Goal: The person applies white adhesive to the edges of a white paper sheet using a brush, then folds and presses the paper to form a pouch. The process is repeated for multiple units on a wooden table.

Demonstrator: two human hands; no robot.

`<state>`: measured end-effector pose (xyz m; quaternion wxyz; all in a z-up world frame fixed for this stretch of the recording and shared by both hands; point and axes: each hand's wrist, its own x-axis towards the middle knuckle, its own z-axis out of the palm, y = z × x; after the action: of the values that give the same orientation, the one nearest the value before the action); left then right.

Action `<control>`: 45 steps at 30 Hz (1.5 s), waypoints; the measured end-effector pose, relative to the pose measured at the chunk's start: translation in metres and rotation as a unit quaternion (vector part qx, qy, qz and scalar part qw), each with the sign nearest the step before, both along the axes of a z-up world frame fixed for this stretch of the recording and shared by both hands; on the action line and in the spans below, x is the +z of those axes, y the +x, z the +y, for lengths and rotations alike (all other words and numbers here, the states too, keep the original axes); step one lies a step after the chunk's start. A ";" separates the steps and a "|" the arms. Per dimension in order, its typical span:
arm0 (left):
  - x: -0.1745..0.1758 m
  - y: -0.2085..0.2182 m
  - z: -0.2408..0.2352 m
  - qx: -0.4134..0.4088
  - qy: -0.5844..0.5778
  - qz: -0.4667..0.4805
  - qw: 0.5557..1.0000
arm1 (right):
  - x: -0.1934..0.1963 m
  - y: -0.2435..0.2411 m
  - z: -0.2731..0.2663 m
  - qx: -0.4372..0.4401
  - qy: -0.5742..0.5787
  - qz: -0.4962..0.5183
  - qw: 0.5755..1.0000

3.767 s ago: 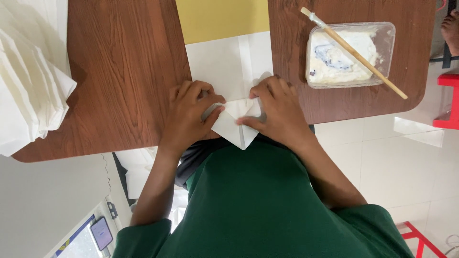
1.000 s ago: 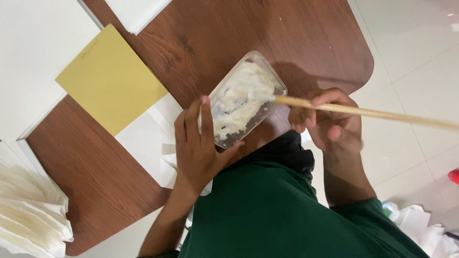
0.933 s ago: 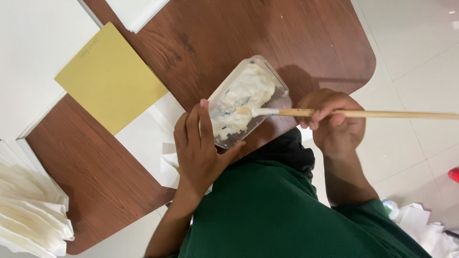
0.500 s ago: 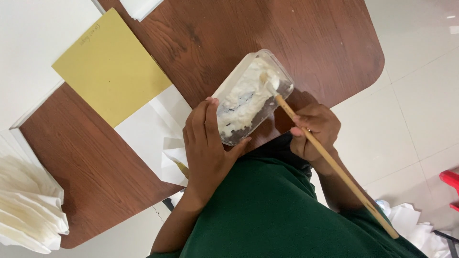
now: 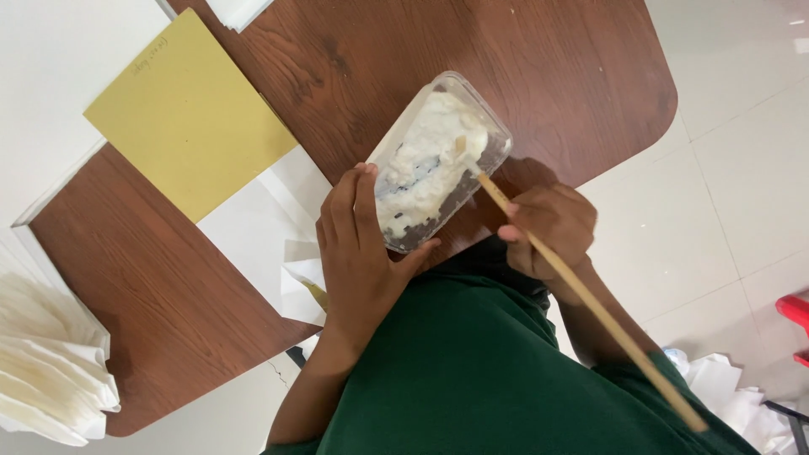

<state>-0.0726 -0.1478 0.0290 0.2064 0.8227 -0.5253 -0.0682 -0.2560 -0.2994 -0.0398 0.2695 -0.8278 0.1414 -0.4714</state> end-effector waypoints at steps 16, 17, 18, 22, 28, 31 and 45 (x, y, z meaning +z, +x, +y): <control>0.000 0.000 0.001 0.016 0.043 -0.008 0.999 | -0.022 -0.002 0.020 -0.001 0.092 -0.081 0.992; 0.000 0.000 0.001 0.016 0.041 -0.014 0.999 | -0.025 -0.003 0.022 0.048 0.179 -0.121 0.975; 0.001 0.000 0.001 0.017 0.040 -0.020 0.999 | -0.027 -0.004 0.025 0.099 0.265 -0.159 0.946; -0.001 -0.001 0.002 0.015 0.047 -0.030 0.998 | -0.011 0.000 0.019 0.052 0.258 -0.207 0.942; -0.004 -0.002 0.003 0.011 0.032 -0.038 0.999 | 0.009 -0.002 0.011 0.029 0.069 -0.033 0.997; -0.003 -0.002 0.004 0.010 0.035 -0.030 0.999 | 0.003 0.000 0.016 0.058 0.089 -0.011 0.994; -0.002 -0.004 0.002 -0.001 0.023 -0.054 0.998 | 0.007 0.005 0.010 0.051 0.191 -0.057 0.979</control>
<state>-0.0766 -0.1456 0.0268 0.1591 0.8289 -0.5350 -0.0361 -0.2506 -0.2899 -0.0331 0.4538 -0.7392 0.1705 -0.4676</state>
